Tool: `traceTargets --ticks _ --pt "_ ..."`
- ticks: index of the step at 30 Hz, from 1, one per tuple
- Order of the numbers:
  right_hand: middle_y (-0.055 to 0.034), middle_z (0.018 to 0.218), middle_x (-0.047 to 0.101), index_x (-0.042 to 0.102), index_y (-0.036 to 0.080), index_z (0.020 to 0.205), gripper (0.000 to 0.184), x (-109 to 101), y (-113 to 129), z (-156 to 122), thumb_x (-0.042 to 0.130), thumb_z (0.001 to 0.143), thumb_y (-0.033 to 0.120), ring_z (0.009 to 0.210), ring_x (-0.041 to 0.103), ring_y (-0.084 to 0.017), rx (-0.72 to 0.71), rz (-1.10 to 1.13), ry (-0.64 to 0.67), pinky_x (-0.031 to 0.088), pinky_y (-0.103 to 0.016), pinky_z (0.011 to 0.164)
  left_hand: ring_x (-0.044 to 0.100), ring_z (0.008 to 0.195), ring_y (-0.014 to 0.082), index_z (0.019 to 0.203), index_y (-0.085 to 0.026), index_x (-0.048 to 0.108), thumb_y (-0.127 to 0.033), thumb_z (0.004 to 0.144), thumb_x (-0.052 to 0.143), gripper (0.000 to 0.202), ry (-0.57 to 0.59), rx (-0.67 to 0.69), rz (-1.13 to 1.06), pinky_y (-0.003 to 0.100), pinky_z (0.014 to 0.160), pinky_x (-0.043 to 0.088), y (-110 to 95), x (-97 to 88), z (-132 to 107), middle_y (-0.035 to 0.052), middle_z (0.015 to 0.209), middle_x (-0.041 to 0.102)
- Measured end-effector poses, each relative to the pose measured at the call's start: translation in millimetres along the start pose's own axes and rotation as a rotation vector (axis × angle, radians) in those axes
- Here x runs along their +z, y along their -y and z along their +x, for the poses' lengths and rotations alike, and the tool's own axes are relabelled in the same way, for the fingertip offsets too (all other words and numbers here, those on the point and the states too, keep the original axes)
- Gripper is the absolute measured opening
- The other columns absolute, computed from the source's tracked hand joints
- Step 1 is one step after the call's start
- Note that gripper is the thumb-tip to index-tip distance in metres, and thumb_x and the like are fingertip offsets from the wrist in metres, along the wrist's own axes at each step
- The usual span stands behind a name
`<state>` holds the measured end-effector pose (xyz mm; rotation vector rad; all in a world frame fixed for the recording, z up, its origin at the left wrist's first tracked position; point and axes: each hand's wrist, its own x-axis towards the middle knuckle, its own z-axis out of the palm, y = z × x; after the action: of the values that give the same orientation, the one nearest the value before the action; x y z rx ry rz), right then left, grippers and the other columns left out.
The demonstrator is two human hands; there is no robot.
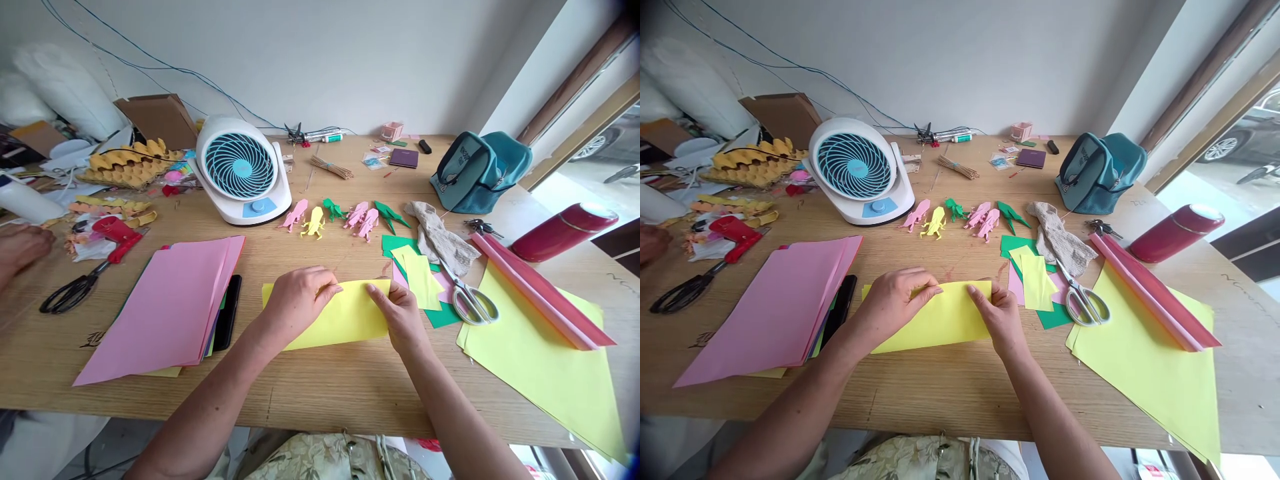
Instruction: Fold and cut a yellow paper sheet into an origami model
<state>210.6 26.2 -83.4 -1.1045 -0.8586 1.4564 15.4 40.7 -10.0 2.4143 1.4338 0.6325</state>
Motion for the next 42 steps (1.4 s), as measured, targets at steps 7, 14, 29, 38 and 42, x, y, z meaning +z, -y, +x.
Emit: traceTargets --ticks 7,14,29,38,42 --pt "-0.0027 0.071 0.070 0.065 0.019 0.076 0.039 -5.7 -7.5 7.2 0.079 0.070 0.055 0.058 0.061 -0.017 0.002 -0.113 0.013 0.047 -0.028 0.053 0.061 0.073 0.0134 0.078 -0.020 0.066 -0.025 0.092 0.062 0.016 0.062 -0.064 -0.052 0.024 0.064 0.035 10.2 9.4 1.7 -0.0027 0.079 0.070" --pt "-0.0073 0.102 0.068 0.063 0.021 0.110 0.029 -16.3 -3.6 15.9 0.059 0.090 0.041 0.082 0.063 -0.019 -0.533 -0.690 -0.228 0.051 -0.033 0.072 0.061 0.067 0.0145 0.077 -0.020 0.071 -0.030 0.091 0.061 0.020 0.225 -0.149 -0.140 0.024 0.060 0.035 40.5 41.7 15.4 -0.0009 0.073 0.070" --pt "-0.0100 0.114 0.069 0.067 0.018 0.106 0.021 1.5 -36.8 0.1 0.049 0.094 0.015 0.099 0.061 -0.026 -0.584 -1.513 0.337 0.053 -0.041 0.086 0.063 0.084 0.0184 0.089 -0.019 0.064 -0.022 0.090 0.065 0.003 0.248 -0.012 0.018 0.028 0.074 0.041 57.3 87.9 13.7 0.0014 0.089 0.069" --pt "-0.0088 0.122 0.067 0.066 0.018 0.109 0.022 1.7 -36.2 -0.1 0.050 0.094 0.015 0.102 0.061 -0.024 -0.541 -1.527 0.346 0.051 -0.038 0.090 0.057 0.097 0.0224 0.091 -0.018 0.061 -0.024 0.090 0.066 0.008 0.184 0.126 0.172 0.033 0.079 0.042 61.1 87.8 13.1 0.0060 0.102 0.063" --pt "-0.0080 0.121 0.068 0.066 0.019 0.110 0.024 1.1 -35.9 0.5 0.051 0.093 0.013 0.101 0.062 -0.024 -0.540 -1.517 0.343 0.051 -0.039 0.088 0.056 0.092 0.0203 0.088 -0.016 0.064 -0.018 0.095 0.054 0.012 0.210 0.251 0.199 0.033 0.080 0.045 59.8 86.4 4.1 0.0054 0.094 0.063"
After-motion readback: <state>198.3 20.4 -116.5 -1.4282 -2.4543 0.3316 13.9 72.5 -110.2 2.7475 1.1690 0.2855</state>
